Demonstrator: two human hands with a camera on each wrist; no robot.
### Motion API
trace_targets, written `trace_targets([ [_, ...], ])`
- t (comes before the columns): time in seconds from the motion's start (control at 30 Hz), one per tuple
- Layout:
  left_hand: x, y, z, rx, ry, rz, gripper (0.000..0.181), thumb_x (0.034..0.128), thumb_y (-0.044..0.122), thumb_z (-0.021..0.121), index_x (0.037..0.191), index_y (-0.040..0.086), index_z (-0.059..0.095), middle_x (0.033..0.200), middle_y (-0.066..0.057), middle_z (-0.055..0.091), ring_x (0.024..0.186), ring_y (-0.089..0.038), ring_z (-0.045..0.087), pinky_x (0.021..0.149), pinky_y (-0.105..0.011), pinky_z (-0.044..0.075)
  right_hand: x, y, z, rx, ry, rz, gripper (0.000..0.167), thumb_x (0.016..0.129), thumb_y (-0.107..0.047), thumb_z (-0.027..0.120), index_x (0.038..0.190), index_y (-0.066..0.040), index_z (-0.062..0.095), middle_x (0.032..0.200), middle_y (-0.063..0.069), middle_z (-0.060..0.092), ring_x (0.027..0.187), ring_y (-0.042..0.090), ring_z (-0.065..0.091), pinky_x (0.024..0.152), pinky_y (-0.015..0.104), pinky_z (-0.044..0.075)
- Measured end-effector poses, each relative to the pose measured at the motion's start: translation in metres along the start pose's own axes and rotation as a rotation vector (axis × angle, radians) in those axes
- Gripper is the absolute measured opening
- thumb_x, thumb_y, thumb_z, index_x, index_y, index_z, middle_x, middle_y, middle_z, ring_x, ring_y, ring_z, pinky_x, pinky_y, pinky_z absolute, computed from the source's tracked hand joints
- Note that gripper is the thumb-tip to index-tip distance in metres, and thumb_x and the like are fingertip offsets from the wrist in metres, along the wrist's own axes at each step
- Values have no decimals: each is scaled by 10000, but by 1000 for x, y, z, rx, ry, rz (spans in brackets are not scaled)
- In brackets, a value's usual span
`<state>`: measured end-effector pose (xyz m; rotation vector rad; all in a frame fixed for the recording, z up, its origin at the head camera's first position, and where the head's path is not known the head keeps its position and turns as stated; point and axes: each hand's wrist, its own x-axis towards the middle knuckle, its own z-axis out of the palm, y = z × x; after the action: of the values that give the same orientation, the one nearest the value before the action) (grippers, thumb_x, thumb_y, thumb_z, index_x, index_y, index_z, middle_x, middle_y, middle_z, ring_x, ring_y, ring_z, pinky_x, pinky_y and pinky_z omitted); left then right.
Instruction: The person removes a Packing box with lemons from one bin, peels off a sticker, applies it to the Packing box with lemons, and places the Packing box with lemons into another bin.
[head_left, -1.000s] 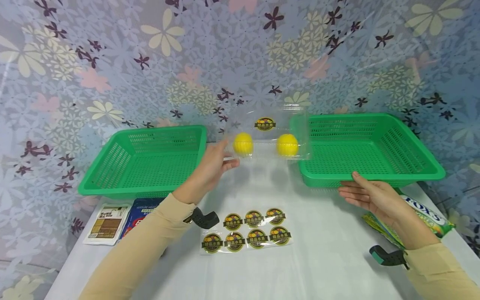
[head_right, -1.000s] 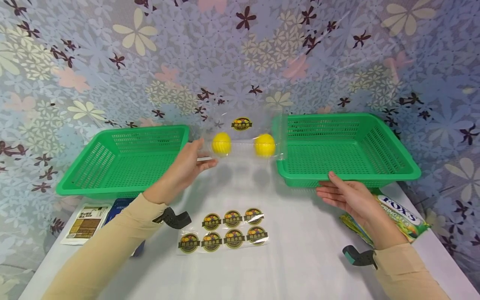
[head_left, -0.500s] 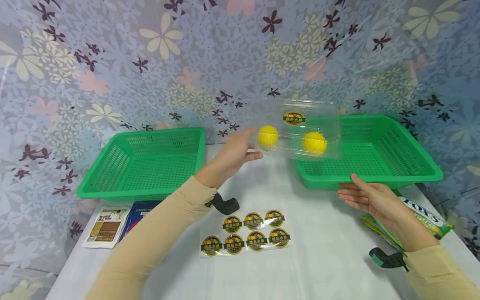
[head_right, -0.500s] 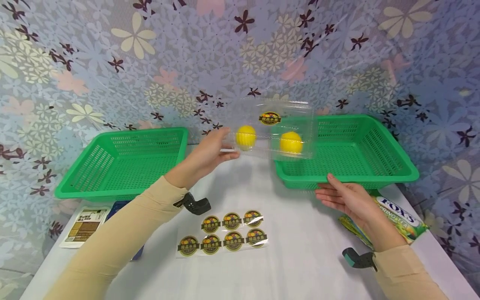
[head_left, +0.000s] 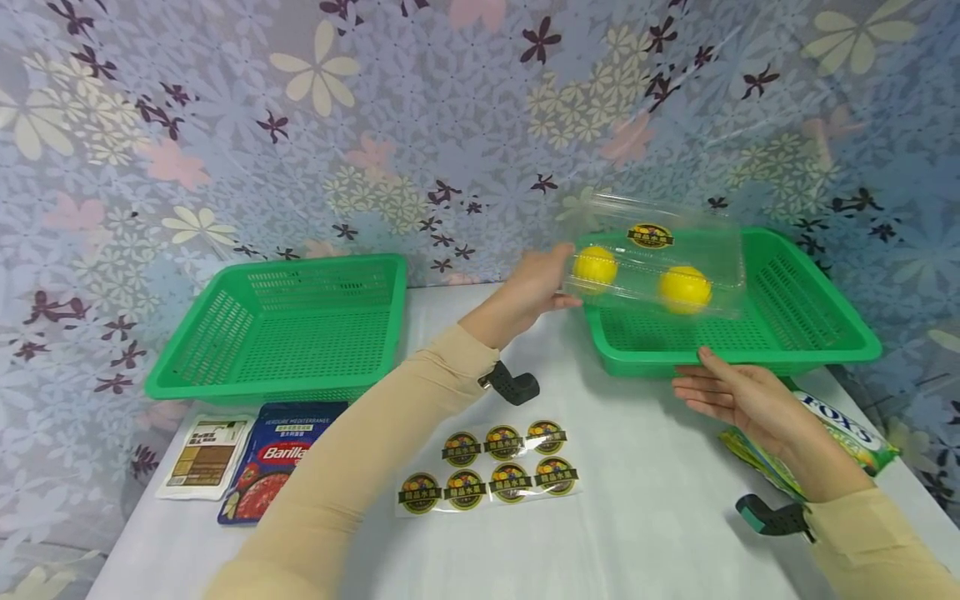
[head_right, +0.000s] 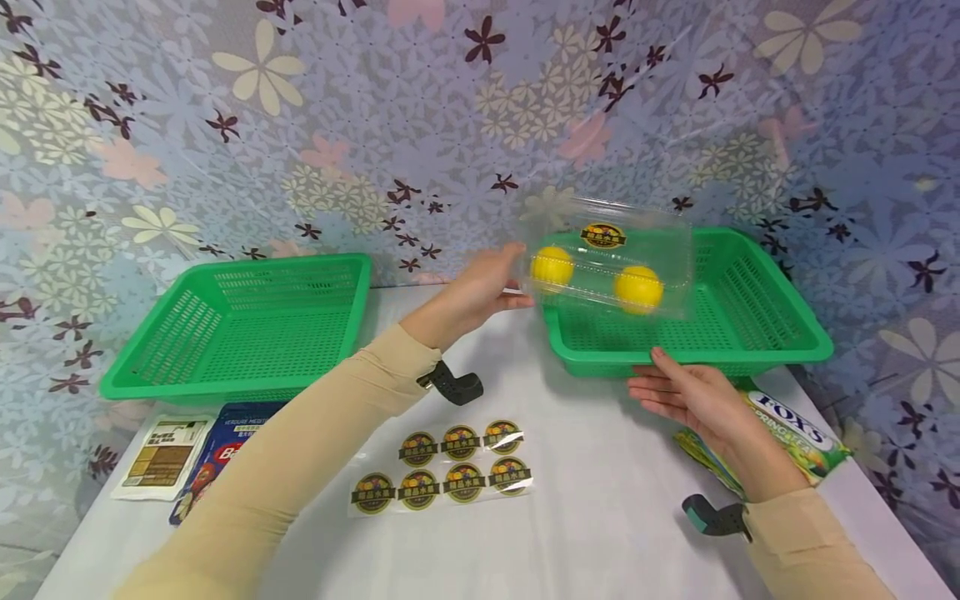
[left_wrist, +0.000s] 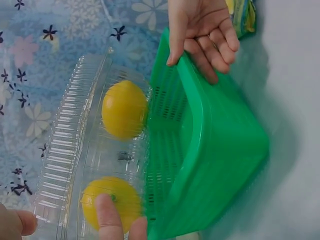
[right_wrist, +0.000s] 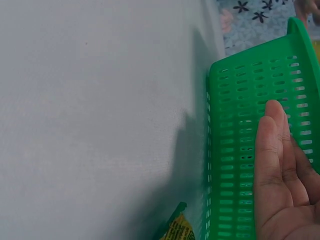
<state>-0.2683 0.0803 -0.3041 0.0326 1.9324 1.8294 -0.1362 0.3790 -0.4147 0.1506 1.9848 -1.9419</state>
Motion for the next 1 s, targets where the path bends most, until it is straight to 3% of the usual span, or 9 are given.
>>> trace_targets([
  [0.13,9,0,15,6,-3,-20,799,1153,390,476,1728,67,24,1811,-140,99,1268,-323,697,912,-291,669,1,-1,0,-6,-1,4,530,1148,-458,458,1436,-43,619,1175,-36,814,1092,84,781,980,267,644],
  [0.3,17,-4,34,-13,-10,-24,819,1151,375,494,1729,88,-10,1808,-132,110,1411,-303,600,909,-291,672,1,-1,-1,4,-3,-1,455,1148,-454,460,1352,-119,691,1176,-29,815,1084,84,783,974,269,646],
  [0.4,18,-5,44,12,2,-28,855,1140,383,511,1729,103,-42,1810,-127,94,1337,-307,650,929,-322,672,0,-2,-1,10,-5,-3,430,1150,-448,460,1320,-145,713,1172,-28,816,1086,94,785,971,269,648],
  [0.5,16,-5,53,62,2,-2,744,1144,382,499,1726,88,142,1798,-126,173,1370,-294,631,937,-327,671,0,-2,-1,12,-6,-2,423,1151,-446,457,1309,-156,722,1170,-27,816,1089,104,787,967,269,649],
  [0.6,13,-6,63,91,4,16,717,1150,381,490,1720,78,177,1775,-123,255,1428,-284,590,925,-324,673,0,-3,-1,6,-2,3,422,1151,-451,454,1300,-164,726,1167,-27,817,1089,109,787,964,268,650],
  [0.73,13,-9,75,103,29,-8,836,1143,407,510,1730,83,10,1774,-124,262,1240,-286,718,911,-328,676,0,-3,-1,-5,-1,6,412,1151,-455,451,1281,-183,732,1164,-32,816,1089,106,787,966,269,650],
  [0.83,15,-10,83,112,45,-26,844,1142,422,512,1730,86,9,1771,-143,264,1088,-284,777,890,-323,679,1,-3,-1,0,0,12,396,1152,-452,451,1252,-206,745,1159,-31,817,1088,107,788,965,271,651],
  [1.0,20,-11,94,102,81,-45,820,1144,411,512,1723,61,49,1738,-196,308,1019,-291,793,867,-320,686,1,-5,-1,-1,1,13,408,1157,-439,446,1283,-177,732,1151,-38,818,1084,110,790,962,272,652],
])
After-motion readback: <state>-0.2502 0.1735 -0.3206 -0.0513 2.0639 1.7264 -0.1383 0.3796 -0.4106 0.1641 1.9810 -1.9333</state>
